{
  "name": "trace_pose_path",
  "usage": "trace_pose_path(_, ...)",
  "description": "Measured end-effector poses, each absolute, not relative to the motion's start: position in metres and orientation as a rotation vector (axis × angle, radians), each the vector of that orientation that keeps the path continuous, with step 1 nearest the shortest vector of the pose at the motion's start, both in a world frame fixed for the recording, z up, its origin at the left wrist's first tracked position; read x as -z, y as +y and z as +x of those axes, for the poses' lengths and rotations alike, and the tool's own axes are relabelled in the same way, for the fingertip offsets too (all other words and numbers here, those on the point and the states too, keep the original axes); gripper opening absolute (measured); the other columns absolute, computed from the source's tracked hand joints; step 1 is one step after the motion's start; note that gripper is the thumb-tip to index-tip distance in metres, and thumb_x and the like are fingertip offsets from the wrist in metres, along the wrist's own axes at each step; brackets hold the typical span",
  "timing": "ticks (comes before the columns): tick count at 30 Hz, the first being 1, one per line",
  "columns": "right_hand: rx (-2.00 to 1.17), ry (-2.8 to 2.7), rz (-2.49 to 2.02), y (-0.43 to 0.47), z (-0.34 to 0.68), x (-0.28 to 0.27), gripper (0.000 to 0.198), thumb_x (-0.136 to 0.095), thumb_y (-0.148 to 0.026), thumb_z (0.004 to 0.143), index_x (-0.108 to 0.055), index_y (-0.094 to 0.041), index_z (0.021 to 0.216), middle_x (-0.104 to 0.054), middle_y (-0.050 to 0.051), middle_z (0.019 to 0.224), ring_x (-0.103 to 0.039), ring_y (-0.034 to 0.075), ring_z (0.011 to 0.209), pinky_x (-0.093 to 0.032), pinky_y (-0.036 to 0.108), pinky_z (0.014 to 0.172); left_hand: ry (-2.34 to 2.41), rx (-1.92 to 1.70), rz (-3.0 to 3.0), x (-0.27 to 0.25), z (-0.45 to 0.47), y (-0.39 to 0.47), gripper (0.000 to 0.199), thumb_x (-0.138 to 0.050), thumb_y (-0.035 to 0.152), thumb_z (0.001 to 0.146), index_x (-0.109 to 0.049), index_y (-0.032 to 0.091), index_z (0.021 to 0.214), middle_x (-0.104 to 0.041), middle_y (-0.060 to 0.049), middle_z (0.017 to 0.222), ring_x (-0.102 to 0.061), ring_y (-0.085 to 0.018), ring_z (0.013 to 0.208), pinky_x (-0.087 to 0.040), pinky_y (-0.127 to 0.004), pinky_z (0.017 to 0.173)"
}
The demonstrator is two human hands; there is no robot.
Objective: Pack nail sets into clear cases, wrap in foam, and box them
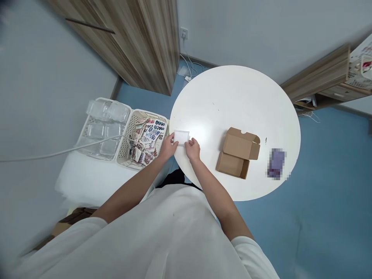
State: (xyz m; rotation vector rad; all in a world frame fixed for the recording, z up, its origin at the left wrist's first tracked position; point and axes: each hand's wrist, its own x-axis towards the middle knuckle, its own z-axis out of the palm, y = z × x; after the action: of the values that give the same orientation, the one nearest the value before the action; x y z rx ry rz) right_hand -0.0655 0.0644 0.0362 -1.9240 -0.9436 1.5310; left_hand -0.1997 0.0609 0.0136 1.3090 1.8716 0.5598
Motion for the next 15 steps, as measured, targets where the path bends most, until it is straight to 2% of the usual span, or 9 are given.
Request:
trace_pose_path(3, -1.422, -1.016, -1.990, 0.074, -0.066, -0.033, 0.058, -0.055, -0.037, 0.075, -0.038, -0.019, 0.128, -0.058, 0.010, 0.117, -0.057, 0.020, 0.104, -0.045, 0.033, 0.090, 1.850, -0.586, 1.301, -0.014, -0.200, 0.061, 0.055, -0.053, 0.026, 0.077, -0.042, 0.015, 0.130, -0.051, -0.012, 0.112, -0.056, -0.019, 0.086, -0.047, -0.034, 0.080)
trace_pose_path(6, -1.348, -1.080, -2.025, 0.080, -0.066, -0.026, 0.041, -0.056, -0.036, 0.074, -0.050, -0.021, 0.112, -0.064, 0.006, 0.103, -0.060, 0.019, 0.094, -0.046, 0.034, 0.084, 1.827, -0.634, 1.292, -0.013, -0.201, 0.061, 0.054, -0.055, 0.022, 0.076, -0.044, 0.016, 0.129, -0.052, -0.011, 0.110, -0.056, -0.018, 0.083, -0.048, -0.033, 0.078)
trace_pose_path(9, -1.338, -1.067, -1.974, 0.081, -0.064, -0.018, 0.028, -0.057, -0.034, 0.072, -0.054, -0.022, 0.098, -0.066, 0.004, 0.095, -0.061, 0.018, 0.087, -0.047, 0.034, 0.080, 1.787, -0.679, 1.242, -0.012, -0.202, 0.059, 0.055, -0.057, 0.019, 0.074, -0.045, 0.017, 0.127, -0.051, -0.011, 0.112, -0.056, -0.019, 0.088, -0.048, -0.032, 0.078)
trace_pose_path(12, -1.398, -0.956, -1.854, 0.076, -0.061, -0.012, 0.028, -0.059, -0.034, 0.070, -0.053, -0.021, 0.094, -0.066, 0.004, 0.092, -0.061, 0.016, 0.083, -0.048, 0.033, 0.078, 1.745, -0.742, 1.102, -0.012, -0.201, 0.055, 0.053, -0.059, 0.020, 0.073, -0.048, 0.021, 0.125, -0.047, -0.010, 0.119, -0.053, -0.021, 0.100, -0.048, -0.030, 0.079)
trace_pose_path(15, -1.462, -0.844, -1.749, 0.069, -0.057, -0.012, 0.032, -0.063, -0.037, 0.068, -0.053, -0.020, 0.094, -0.066, 0.005, 0.090, -0.061, 0.016, 0.080, -0.048, 0.032, 0.074, 1.704, -0.838, 0.865, -0.014, -0.198, 0.050, 0.062, -0.062, 0.024, 0.073, -0.040, 0.024, 0.130, -0.042, -0.011, 0.127, -0.050, -0.021, 0.107, -0.048, -0.029, 0.078)
